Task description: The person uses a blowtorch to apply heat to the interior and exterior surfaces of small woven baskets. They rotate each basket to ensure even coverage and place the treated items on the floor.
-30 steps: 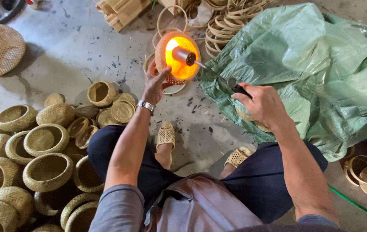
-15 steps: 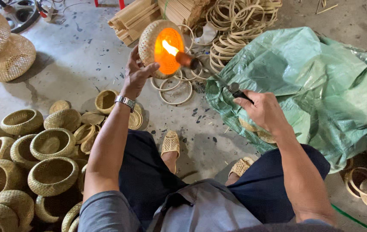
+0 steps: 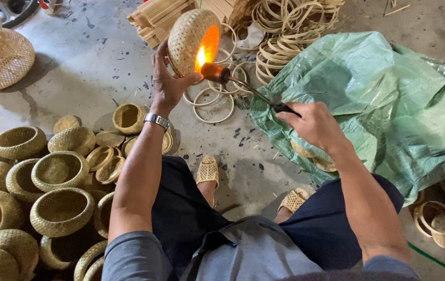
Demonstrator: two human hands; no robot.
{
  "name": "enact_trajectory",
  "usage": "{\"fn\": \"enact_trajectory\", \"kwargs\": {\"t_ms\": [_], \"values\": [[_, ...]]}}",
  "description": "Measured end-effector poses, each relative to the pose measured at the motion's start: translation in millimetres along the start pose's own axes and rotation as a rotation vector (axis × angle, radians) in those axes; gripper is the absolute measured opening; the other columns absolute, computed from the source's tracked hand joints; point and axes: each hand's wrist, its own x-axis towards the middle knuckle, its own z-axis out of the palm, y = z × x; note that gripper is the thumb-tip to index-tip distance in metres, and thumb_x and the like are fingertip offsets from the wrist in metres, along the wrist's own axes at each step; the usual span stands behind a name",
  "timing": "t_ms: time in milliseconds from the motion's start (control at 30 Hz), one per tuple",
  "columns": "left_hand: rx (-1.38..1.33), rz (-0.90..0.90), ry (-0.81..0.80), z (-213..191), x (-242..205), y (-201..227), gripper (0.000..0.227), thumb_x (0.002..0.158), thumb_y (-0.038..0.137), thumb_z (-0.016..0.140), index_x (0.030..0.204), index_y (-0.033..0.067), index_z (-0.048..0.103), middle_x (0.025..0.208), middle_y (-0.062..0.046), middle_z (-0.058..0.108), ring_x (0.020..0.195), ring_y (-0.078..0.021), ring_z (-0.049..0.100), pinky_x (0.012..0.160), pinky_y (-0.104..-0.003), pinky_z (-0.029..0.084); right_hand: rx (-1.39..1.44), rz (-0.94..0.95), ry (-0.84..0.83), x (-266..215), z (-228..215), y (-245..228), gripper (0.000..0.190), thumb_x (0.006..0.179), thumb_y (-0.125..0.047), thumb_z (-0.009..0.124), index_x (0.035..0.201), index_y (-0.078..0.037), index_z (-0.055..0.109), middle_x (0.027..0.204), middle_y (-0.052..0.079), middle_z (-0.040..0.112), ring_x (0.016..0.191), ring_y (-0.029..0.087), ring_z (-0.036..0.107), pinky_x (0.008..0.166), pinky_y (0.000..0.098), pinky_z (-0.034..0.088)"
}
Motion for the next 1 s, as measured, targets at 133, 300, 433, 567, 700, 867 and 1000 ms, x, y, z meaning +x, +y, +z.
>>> {"fn": "enact_trajectory", "kwargs": {"t_ms": [133, 300, 433, 567, 700, 867, 1000], "values": [[-0.397, -0.223, 0.034, -10.0, 5.1, -2.9, 0.108, 0.075, 0.021, 0.099, 0.158, 0.0093, 0.031, 0.149, -0.014, 0.048, 0.137, -0.0292, 0.055, 0.103, -0.041, 0.061, 0.129, 0.159, 0.036, 1.0, -6.6, 7.5, 0.026, 0.099, -0.026, 0.070, 0.105, -0.002, 0.077, 0.064, 0.009, 0.066, 0.050, 0.013, 0.056, 0.045, 0.0345, 0.043], [-0.700, -0.471, 0.016, -20.1, 4.1, -3.2, 0.115, 0.071, 0.030, 0.097, 0.157, 0.0093, 0.024, 0.143, -0.017, 0.052, 0.127, -0.0312, 0.065, 0.089, -0.043, 0.064, 0.362, 0.264, -0.027, 4.8, -14.9, 16.5, 0.027, 0.098, -0.027, 0.067, 0.102, -0.003, 0.076, 0.068, 0.002, 0.068, 0.050, 0.008, 0.058, 0.039, 0.0285, 0.043], [-0.686, -0.527, -0.032, -17.2, 1.2, -10.2, 0.112, 0.075, 0.027, 0.095, 0.159, 0.0078, 0.023, 0.139, -0.019, 0.054, 0.120, -0.0300, 0.068, 0.087, -0.043, 0.065, 0.317, 0.272, -0.019, 9.3, -18.7, 13.7, 0.032, 0.102, -0.029, 0.067, 0.096, 0.001, 0.076, 0.069, 0.004, 0.067, 0.050, 0.008, 0.057, 0.041, 0.0277, 0.043], [-0.638, -0.544, -0.055, -12.4, 2.6, -13.0, 0.113, 0.077, 0.022, 0.094, 0.161, 0.0072, 0.020, 0.137, -0.019, 0.054, 0.118, -0.0310, 0.068, 0.087, -0.042, 0.065, 0.341, 0.241, -0.035, 16.8, -24.8, 8.0, 0.030, 0.101, -0.031, 0.066, 0.100, -0.002, 0.077, 0.071, 0.002, 0.068, 0.051, 0.007, 0.058, 0.041, 0.0267, 0.045], [-0.665, -0.507, -0.057, -15.6, 4.0, -9.9, 0.114, 0.078, 0.020, 0.094, 0.161, 0.0072, 0.017, 0.141, -0.018, 0.054, 0.122, -0.0295, 0.067, 0.091, -0.042, 0.067, 0.218, 0.295, -0.013, 22.2, -27.1, 0.8, 0.031, 0.100, -0.031, 0.067, 0.102, -0.002, 0.076, 0.070, 0.003, 0.068, 0.051, 0.008, 0.059, 0.041, 0.0281, 0.045], [-0.738, -0.571, -0.084, -4.2, 5.1, -9.7, 0.111, 0.072, 0.016, 0.091, 0.157, 0.0109, 0.019, 0.135, -0.015, 0.049, 0.113, -0.0294, 0.067, 0.078, -0.046, 0.064, 0.406, 0.183, -0.039, 13.9, -20.0, -8.8, 0.031, 0.098, -0.030, 0.068, 0.108, -0.002, 0.076, 0.071, 0.003, 0.068, 0.052, 0.008, 0.056, 0.041, 0.0282, 0.043], [-0.674, -0.582, -0.081, -4.9, 3.8, -12.3, 0.105, 0.081, 0.017, 0.092, 0.161, 0.0101, 0.025, 0.133, -0.017, 0.054, 0.115, -0.0276, 0.068, 0.088, -0.039, 0.069, 0.207, 0.021, 0.008, 21.9, -15.7, -15.5, 0.031, 0.099, -0.028, 0.070, 0.114, -0.001, 0.074, 0.067, 0.006, 0.066, 0.048, 0.012, 0.056, 0.044, 0.0307, 0.045]]}}
